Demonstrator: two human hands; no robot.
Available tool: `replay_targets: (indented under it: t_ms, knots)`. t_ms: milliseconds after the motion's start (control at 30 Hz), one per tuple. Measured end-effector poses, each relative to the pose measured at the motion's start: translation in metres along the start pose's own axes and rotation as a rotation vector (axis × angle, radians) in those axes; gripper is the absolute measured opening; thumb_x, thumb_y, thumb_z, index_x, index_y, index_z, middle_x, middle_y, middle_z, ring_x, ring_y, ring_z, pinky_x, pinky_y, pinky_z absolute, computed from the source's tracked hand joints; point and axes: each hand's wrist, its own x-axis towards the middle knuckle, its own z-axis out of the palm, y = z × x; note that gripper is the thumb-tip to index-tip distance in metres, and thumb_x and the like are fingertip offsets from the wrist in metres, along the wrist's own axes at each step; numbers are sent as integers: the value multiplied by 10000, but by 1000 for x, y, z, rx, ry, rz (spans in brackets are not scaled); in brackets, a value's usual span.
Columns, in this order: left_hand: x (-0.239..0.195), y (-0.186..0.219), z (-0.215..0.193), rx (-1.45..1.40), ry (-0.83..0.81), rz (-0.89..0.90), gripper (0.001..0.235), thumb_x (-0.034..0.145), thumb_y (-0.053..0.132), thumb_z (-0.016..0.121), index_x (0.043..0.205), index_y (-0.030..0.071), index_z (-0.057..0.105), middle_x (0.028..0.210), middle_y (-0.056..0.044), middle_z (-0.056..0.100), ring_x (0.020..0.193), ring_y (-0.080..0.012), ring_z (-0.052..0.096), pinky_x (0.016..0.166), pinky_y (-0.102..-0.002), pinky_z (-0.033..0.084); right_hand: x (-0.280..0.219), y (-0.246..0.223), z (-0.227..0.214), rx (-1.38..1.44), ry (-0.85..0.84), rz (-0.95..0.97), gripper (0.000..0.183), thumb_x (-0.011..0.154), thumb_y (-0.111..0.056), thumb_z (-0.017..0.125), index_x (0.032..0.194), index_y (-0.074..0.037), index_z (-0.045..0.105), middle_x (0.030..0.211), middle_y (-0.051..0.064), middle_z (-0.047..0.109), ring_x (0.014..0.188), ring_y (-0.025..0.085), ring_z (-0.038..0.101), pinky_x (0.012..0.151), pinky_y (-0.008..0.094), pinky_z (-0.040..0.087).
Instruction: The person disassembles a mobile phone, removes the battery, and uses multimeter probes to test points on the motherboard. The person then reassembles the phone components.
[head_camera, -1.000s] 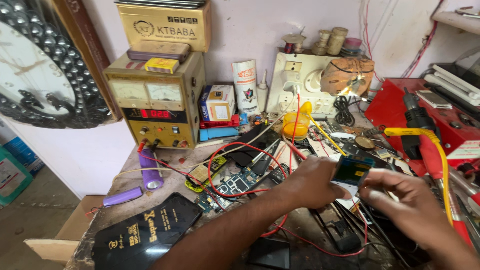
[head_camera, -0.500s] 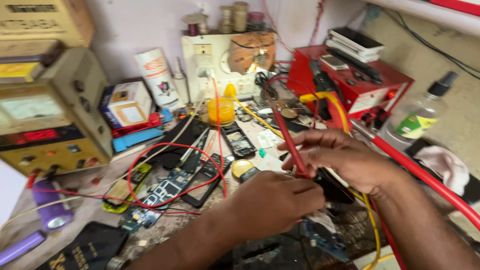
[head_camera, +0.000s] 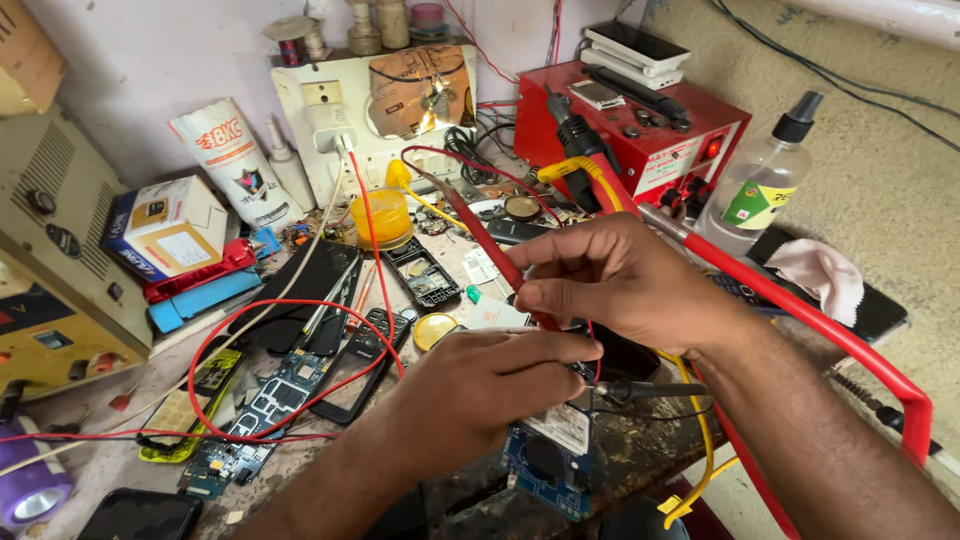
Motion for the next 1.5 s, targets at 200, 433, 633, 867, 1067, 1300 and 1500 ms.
replay_targets:
  t_ms: [200, 433, 633, 867, 1067, 1300, 1500]
  knots:
    - [-2, -3, 0, -49, 14, -60, 261, 876, -2, 660, 1123, 78, 676, 1277, -108, 646, 1111, -294, 726, 912, -374, 613, 1, 5, 3, -46, 54, 13, 352, 897, -75, 734, 1245, -22, 730, 922, 89, 802, 795, 97, 730, 702, 266, 610]
    - [-2, -8, -1, -146, -14, -128, 351, 813, -47, 646, 1136, 84, 690, 1261, -77, 697, 1087, -296, 741, 892, -371, 611, 2, 10, 3, -17, 58, -27, 365, 903, -78, 733, 1263, -22, 712, 956, 91, 807, 832, 100, 743, 751, 259, 619]
    - [-2, -8, -1, -152, -41, -156, 398, 785, -68, 640, 1147, 86, 695, 1330, -86, 696, 1107, -301, 739, 891, -374, 605, 2, 13, 1, -14, 46, -23, 374, 903, -81, 732, 1270, -17, 704, 945, 107, 804, 817, 110, 746, 717, 264, 625]
    - [-3, -7, 0, -177, -42, -190, 420, 777, -83, 634, 1153, 89, 705, 1295, -73, 722, 1096, -285, 755, 879, -352, 621, 2, 12, 3, -22, 39, -72, 368, 917, -82, 729, 1276, -10, 703, 949, 103, 804, 823, 98, 742, 737, 254, 620]
    - [-2, -8, 2, -219, -41, -209, 356, 793, -15, 718, 1137, 74, 694, 1269, -90, 729, 1038, -268, 767, 842, -331, 627, 1, 5, 5, -57, -10, -73, 336, 938, -95, 708, 1260, -2, 707, 943, 54, 796, 808, 53, 712, 720, 224, 596]
    - [-3, -9, 5, -221, -40, -192, 373, 775, -27, 707, 1138, 61, 689, 1255, -109, 736, 1099, -292, 756, 889, -348, 616, -4, -11, 10, -21, -121, 4, 313, 974, -97, 660, 1254, 30, 717, 657, 0, 664, 491, 26, 538, 475, 219, 450]
    - [-4, -10, 6, -249, -33, -196, 402, 758, -53, 702, 1147, 47, 683, 1239, -109, 741, 1122, -295, 751, 923, -347, 619, -1, -12, 12, -34, -124, 23, 329, 969, -101, 649, 1258, 52, 688, 679, 1, 680, 482, 38, 555, 465, 232, 472]
